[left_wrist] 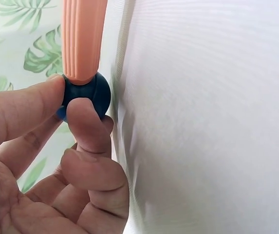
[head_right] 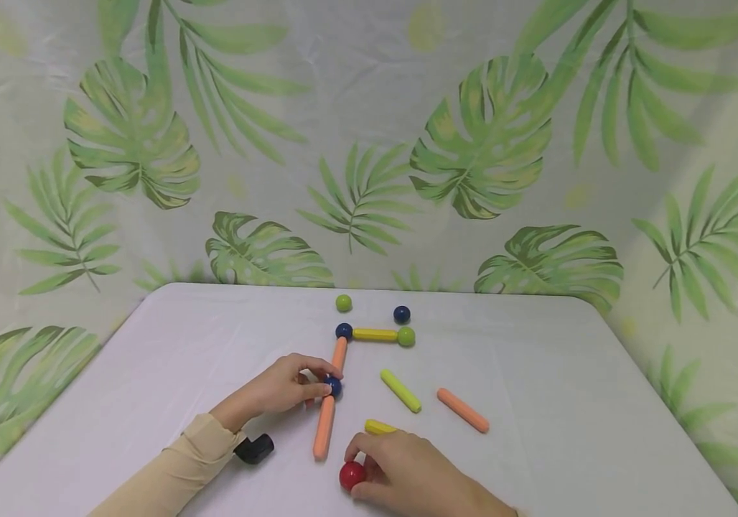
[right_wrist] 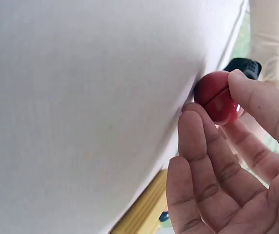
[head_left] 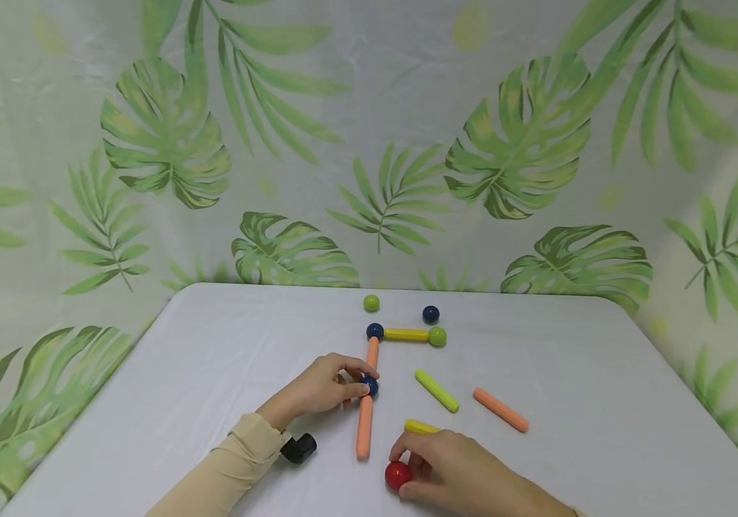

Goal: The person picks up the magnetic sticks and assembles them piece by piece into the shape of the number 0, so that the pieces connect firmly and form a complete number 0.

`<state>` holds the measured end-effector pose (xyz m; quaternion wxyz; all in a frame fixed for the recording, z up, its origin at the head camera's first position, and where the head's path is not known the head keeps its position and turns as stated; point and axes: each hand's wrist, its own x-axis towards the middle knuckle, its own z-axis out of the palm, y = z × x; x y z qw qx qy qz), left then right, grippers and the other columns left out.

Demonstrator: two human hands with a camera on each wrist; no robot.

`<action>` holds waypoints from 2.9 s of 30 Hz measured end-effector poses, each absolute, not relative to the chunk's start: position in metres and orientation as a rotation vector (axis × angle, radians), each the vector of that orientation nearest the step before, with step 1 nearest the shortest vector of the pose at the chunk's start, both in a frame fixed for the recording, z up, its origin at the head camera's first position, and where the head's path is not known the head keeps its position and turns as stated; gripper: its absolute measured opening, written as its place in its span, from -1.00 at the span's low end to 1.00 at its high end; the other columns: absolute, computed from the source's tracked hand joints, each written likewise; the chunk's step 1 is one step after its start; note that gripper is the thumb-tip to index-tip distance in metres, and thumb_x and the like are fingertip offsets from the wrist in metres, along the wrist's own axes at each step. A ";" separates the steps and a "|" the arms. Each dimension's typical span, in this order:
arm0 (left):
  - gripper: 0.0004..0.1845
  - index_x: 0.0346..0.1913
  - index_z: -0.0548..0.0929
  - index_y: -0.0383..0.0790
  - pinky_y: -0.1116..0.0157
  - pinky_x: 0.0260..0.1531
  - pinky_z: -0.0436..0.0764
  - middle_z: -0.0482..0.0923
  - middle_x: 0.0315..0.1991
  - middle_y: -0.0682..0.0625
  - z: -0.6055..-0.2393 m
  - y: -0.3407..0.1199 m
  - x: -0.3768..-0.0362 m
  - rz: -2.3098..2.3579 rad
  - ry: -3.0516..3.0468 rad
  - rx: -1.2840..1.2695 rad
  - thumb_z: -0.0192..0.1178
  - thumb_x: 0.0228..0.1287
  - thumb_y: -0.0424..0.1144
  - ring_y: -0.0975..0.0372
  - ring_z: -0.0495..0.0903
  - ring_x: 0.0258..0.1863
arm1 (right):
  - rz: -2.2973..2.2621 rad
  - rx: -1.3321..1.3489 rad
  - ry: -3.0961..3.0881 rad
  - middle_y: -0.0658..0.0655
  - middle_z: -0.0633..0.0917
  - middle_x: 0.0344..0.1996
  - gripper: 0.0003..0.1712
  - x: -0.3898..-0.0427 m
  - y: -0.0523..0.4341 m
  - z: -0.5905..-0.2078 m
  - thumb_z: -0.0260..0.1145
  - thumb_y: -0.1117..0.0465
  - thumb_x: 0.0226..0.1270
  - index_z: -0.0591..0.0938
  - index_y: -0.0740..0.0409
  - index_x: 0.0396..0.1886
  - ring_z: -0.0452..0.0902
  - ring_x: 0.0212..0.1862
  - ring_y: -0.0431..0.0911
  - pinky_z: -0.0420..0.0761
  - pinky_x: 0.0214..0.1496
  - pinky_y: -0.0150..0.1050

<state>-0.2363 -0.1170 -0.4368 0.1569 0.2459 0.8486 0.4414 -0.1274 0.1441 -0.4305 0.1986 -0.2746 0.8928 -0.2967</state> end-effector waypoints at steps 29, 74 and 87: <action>-0.75 0.14 0.79 -0.14 0.38 -0.51 0.45 0.71 -0.17 -0.02 -0.434 -0.118 -0.236 1.256 2.420 0.694 0.39 0.47 -0.29 0.24 0.60 -0.54 | -0.667 -0.893 2.591 -0.32 0.55 -0.46 -0.66 -0.123 0.115 -0.427 0.56 -0.03 0.39 0.68 -0.24 0.09 0.40 -0.38 -0.39 0.48 -0.32 -0.45; -0.71 0.18 0.77 -0.17 0.35 -0.46 0.57 0.71 -0.14 -0.04 -0.434 -0.114 -0.234 1.206 2.440 0.693 0.38 0.47 -0.29 0.22 0.62 -0.49 | -0.802 -0.896 2.598 -0.32 0.63 -0.40 -0.73 -0.128 0.121 -0.419 0.54 0.07 0.41 0.64 -0.22 0.00 0.48 -0.40 -0.41 0.54 -0.29 -0.43; -0.62 0.30 0.65 -0.05 0.34 -0.47 0.56 0.68 -0.06 -0.06 -0.422 -0.118 -0.203 1.061 2.594 0.713 0.37 0.51 -0.12 0.26 0.60 -0.57 | -0.892 -0.745 2.700 -0.23 0.65 -0.42 -0.77 -0.135 0.171 -0.413 0.56 0.05 0.39 0.71 -0.07 -0.06 0.47 -0.43 -0.35 0.54 -0.34 -0.40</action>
